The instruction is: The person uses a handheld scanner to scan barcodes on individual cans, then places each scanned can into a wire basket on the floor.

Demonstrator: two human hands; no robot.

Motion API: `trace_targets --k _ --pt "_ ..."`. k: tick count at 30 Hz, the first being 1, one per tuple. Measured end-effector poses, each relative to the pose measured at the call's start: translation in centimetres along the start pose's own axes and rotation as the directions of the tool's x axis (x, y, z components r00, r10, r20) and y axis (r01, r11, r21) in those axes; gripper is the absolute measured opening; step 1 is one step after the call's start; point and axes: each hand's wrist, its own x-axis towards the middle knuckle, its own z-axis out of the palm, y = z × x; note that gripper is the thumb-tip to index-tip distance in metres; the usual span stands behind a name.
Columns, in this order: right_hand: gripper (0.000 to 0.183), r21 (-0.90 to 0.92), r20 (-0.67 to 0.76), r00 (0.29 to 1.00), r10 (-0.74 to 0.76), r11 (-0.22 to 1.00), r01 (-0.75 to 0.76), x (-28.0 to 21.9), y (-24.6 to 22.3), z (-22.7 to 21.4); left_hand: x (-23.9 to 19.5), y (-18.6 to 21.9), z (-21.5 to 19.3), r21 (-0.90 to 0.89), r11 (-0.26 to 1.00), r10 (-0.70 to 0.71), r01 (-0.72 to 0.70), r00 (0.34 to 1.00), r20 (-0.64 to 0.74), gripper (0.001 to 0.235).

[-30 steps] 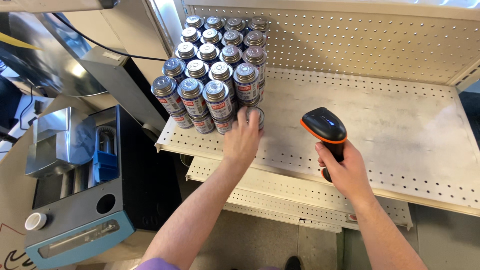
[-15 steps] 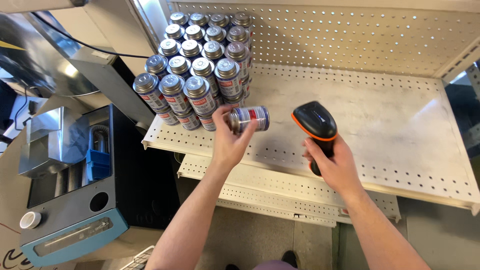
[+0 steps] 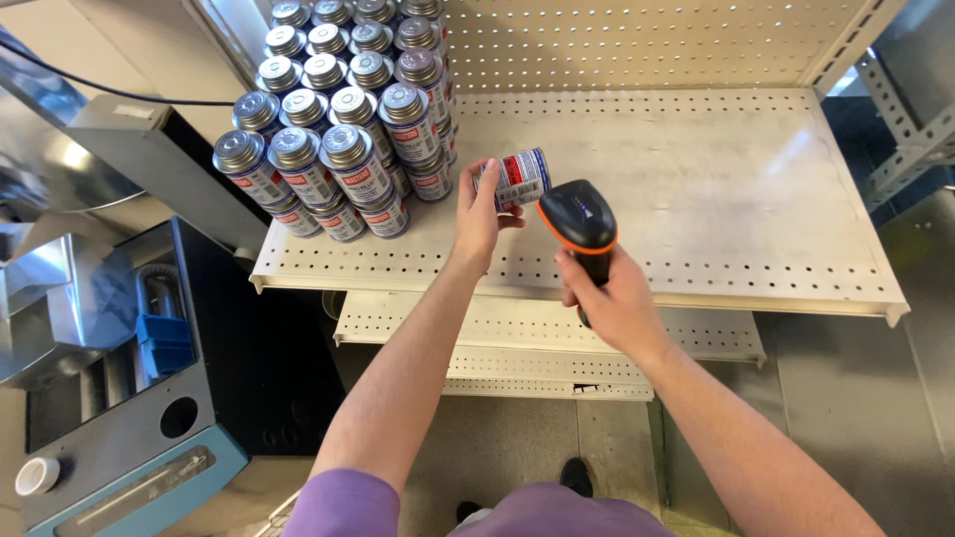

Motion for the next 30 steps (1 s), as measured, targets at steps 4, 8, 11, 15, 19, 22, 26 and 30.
trace_targets --k 4,8,11,15,19,22,26,30 --pt "0.021 -0.098 -0.014 1.0 0.006 0.995 -0.007 -1.7 -0.9 0.7 1.4 -1.3 0.3 0.007 1.0 -0.024 0.024 1.0 -0.009 0.062" --pt "0.02 -0.119 -0.021 1.0 -0.013 0.993 0.01 -2.0 -0.3 1.2 2.1 -1.6 0.4 0.006 1.0 -0.019 0.019 1.0 0.005 0.059" --pt "0.018 -0.077 -0.02 1.0 -0.011 0.997 0.009 -1.8 -0.2 1.4 2.1 -1.5 0.5 0.014 1.0 -0.021 0.02 1.0 0.023 0.059" --pt "0.018 -0.058 -0.03 1.0 -0.001 0.998 -0.001 -1.4 0.7 1.8 2.5 -1.7 0.3 0.006 1.0 -0.03 0.029 0.999 0.044 0.059" --pt "0.015 -0.051 -0.027 1.0 -0.01 0.999 0.009 -1.4 0.8 1.8 2.3 -1.4 0.0 0.009 0.999 -0.037 0.037 0.999 0.035 0.056" --pt "0.015 -0.072 -0.036 0.999 -0.004 0.997 0.002 -1.6 0.0 1.9 2.4 -1.7 -0.4 0.019 0.999 -0.038 0.037 0.999 0.037 0.058" --pt "0.017 -0.1 -0.023 1.0 -0.004 0.995 0.002 -1.6 -0.4 1.8 2.9 -2.0 -1.0 0.013 0.999 -0.038 0.037 0.998 0.041 0.061" --pt "0.018 -0.116 -0.008 1.0 0.004 0.993 -0.005 -1.5 -0.5 1.7 3.3 -2.2 -1.1 0.012 1.0 -0.027 0.027 0.999 0.03 0.063"
